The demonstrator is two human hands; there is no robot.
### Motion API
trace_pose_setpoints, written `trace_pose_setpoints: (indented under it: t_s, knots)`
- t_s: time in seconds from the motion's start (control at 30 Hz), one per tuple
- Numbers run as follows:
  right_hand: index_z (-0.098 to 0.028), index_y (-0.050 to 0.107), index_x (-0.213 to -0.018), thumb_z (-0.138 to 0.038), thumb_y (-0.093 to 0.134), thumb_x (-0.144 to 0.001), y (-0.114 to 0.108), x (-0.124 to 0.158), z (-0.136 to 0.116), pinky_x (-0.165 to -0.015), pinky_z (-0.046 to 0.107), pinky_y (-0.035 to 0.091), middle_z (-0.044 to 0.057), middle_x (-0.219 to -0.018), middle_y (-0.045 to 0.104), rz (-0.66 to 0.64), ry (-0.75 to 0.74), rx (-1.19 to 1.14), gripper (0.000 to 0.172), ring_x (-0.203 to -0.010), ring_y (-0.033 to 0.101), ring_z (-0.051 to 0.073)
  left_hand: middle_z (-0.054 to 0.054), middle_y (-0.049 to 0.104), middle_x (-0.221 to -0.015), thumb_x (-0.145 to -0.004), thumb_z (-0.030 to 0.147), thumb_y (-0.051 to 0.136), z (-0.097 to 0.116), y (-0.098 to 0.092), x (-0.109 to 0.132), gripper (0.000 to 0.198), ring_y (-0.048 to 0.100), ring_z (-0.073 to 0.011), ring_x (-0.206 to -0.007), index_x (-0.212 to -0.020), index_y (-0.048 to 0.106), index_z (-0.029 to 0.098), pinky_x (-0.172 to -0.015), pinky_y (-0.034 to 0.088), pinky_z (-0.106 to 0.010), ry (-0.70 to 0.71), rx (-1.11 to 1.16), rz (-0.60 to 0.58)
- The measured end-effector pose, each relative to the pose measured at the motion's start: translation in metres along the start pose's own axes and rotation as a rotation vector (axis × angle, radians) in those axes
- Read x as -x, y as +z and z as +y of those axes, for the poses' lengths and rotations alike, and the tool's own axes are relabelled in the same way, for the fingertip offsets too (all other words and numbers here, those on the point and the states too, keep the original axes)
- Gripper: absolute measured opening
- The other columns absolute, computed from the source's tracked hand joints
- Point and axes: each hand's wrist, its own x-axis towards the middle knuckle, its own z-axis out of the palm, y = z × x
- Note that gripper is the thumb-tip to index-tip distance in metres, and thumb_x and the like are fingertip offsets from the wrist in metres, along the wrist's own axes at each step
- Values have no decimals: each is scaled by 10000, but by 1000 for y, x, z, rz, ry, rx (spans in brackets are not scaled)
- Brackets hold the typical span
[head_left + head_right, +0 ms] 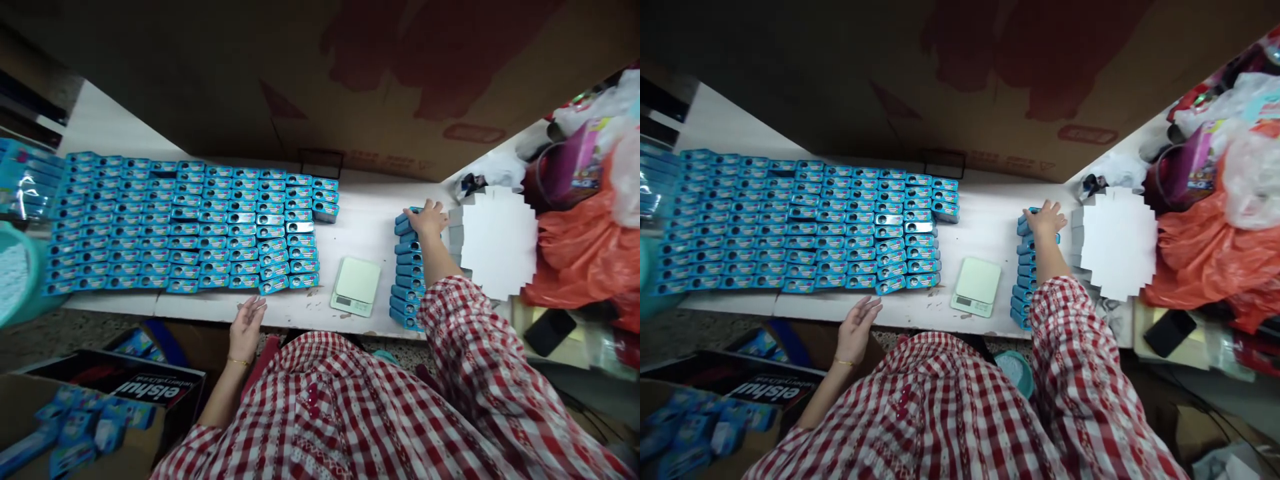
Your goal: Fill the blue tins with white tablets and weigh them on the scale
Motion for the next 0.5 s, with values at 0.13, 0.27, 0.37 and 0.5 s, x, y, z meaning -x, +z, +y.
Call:
trace_pose_setpoints:
  t_s: [0.13,0.27,0.37,0.5]
  knots:
    - [-119,622,-1018,-497,488,-754,-4,-9,-19,-850,514,335,166,-1083,559,-73,-183,45,480,-1041,464,354,-121,622,-1065,-667,425,648,1,10,4,541,587,-212,-1003,-1119,527,152,-948,402,-389,31,-15,-31]
    - [-84,631,-1026,-541,399,-795,-26,49,-39,-842,494,315,154,-1070,559,39,-553,-83,562,-1029,462,345,-123,628,-1045,-679,419,644,0,20,5,499,596,-213,-982,-1089,548,153,-930,417,-396,66,-16,-84]
    - [-196,634,-1025,-515,603,-699,-33,122,-37,-794,476,346,124,-1022,596,76,-738,-147,458,-941,482,322,-128,635,-1038,-691,413,637,4,31,6,461,604,-214,-966,-1060,564,148,-924,421,-401,81,-17,-155]
    - [-227,649,-969,-528,556,-746,-15,204,-23,-758,424,349,115,-961,600,-17,-754,-119,386,-889,478,282,-131,640,-1040,-700,403,632,10,45,6,435,602,-215,-970,-1045,576,144,-920,421,-408,98,-23,-259]
